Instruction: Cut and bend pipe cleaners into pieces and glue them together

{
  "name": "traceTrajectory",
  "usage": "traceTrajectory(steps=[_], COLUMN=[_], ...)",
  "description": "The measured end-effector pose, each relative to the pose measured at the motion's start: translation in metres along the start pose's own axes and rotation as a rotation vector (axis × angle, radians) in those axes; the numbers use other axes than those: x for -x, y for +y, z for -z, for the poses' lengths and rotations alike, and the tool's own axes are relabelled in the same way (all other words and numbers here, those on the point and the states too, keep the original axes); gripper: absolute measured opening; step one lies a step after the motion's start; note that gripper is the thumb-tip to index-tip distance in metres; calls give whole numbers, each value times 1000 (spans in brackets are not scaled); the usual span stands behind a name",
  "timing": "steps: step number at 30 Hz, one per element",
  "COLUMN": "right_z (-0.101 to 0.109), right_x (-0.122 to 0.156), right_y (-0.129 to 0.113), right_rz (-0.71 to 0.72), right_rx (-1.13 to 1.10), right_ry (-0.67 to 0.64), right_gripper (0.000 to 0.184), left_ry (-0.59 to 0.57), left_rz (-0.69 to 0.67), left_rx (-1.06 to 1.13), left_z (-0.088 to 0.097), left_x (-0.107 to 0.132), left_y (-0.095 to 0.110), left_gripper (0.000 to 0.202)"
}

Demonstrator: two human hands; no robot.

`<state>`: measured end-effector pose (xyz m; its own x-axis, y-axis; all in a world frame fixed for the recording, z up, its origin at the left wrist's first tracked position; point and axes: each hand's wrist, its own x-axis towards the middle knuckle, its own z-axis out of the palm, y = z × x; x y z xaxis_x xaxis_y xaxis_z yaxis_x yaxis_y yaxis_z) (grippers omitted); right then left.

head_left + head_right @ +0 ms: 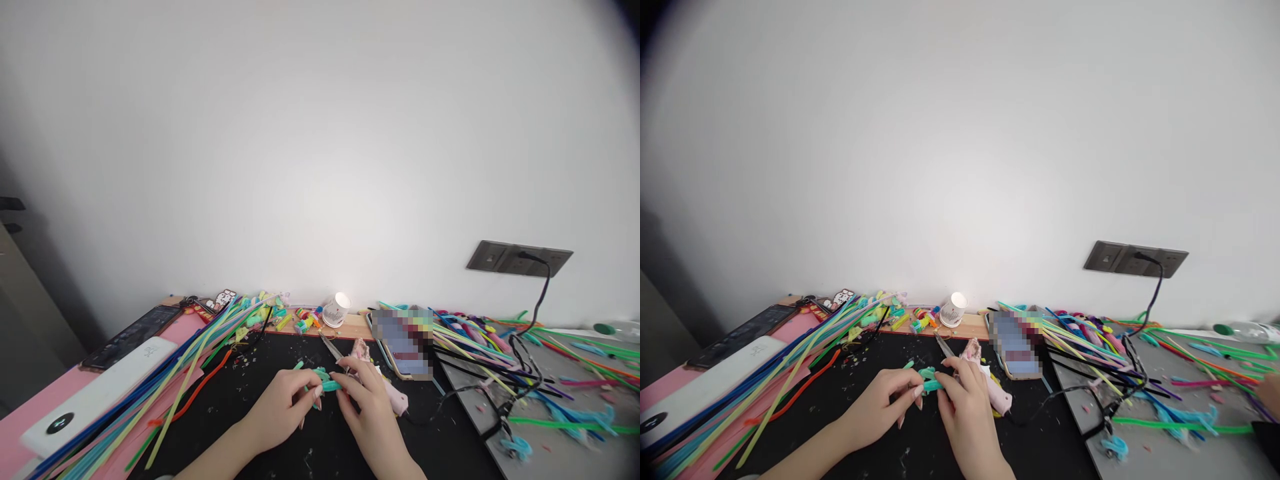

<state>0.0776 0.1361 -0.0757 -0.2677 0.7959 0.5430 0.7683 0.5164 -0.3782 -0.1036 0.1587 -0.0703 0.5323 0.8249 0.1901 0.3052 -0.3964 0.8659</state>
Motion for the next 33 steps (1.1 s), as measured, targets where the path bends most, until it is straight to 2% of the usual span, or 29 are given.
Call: traceTrajectory(steps=[5, 8, 11, 15, 22, 33], right_z=[2, 3, 3, 3, 4, 5], right_x=[0, -1, -1, -2, -3, -5], right_y=[-2, -3, -4, -5, -9, -10], right_rz=[-12, -14, -18, -12, -4, -9], right_rx=[11, 14, 12, 8, 0, -35], right_ry=[-10, -19, -26, -25, -27, -37], right_gripper=[27, 26, 27, 28, 29, 28], left_ry=[47, 59, 49, 30, 13, 42], left_rz=[-77, -85, -98, -180, -269, -352], left_rx=[-229, -296, -358, -470, -637, -666], left_z=[2, 4, 5, 7, 4, 3], left_x=[2, 3, 3, 2, 1, -1], left_y=[1, 1, 2, 4, -2, -2], left_gripper=[18, 13, 13, 13, 19, 21])
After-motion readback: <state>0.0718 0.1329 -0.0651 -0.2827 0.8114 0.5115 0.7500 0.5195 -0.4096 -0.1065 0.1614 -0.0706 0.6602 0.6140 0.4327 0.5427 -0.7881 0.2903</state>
